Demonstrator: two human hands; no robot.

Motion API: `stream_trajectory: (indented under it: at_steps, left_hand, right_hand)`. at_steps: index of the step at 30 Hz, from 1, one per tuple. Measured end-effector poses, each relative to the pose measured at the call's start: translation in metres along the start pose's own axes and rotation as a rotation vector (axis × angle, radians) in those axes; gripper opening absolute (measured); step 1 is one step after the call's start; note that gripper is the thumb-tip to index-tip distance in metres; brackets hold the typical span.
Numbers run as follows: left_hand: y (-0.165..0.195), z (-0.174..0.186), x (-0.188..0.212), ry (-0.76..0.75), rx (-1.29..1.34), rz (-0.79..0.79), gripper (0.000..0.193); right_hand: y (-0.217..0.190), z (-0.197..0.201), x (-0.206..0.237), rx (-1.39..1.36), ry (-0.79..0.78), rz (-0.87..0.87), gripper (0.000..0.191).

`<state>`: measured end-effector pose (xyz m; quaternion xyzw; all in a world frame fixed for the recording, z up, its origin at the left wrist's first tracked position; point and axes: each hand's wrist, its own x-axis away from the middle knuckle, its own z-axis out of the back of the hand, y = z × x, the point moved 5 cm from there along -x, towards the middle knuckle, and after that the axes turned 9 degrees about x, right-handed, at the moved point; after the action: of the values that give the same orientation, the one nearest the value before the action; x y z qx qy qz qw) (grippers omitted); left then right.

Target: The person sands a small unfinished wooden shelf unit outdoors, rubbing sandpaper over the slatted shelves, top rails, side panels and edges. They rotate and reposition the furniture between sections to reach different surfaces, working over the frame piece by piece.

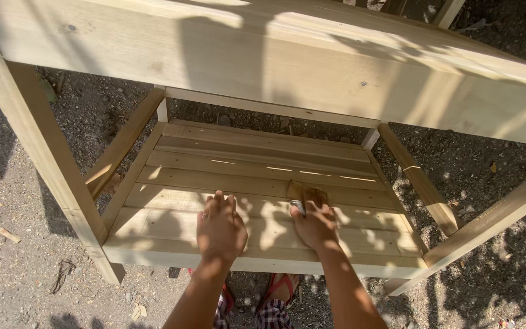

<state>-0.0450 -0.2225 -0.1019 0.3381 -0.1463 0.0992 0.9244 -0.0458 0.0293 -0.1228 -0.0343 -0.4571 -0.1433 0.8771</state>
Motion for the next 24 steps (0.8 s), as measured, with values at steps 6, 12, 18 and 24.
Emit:
stream_trajectory:
  at_steps: [6,12,18,24]
  left_hand:
    - [-0.048,0.042,-0.040,-0.162,-0.202,0.232,0.056]
    - [-0.045,0.047,-0.051,-0.376,-0.438,0.167,0.074]
    - [-0.047,0.047,-0.042,-0.430,-0.434,0.173,0.072]
    - [-0.049,0.055,-0.043,-0.454,-0.440,0.207,0.079]
  right_hand:
    - [-0.145,-0.036,-0.003,0.151,0.248,0.630,0.053]
    - [0.046,0.017,-0.024,0.167,0.080,-0.090,0.060]
    - [-0.047,-0.027,-0.057,0.124,-0.043,0.227,0.066]
    - [-0.232,0.011,-0.114,0.180,0.059,0.446,0.062]
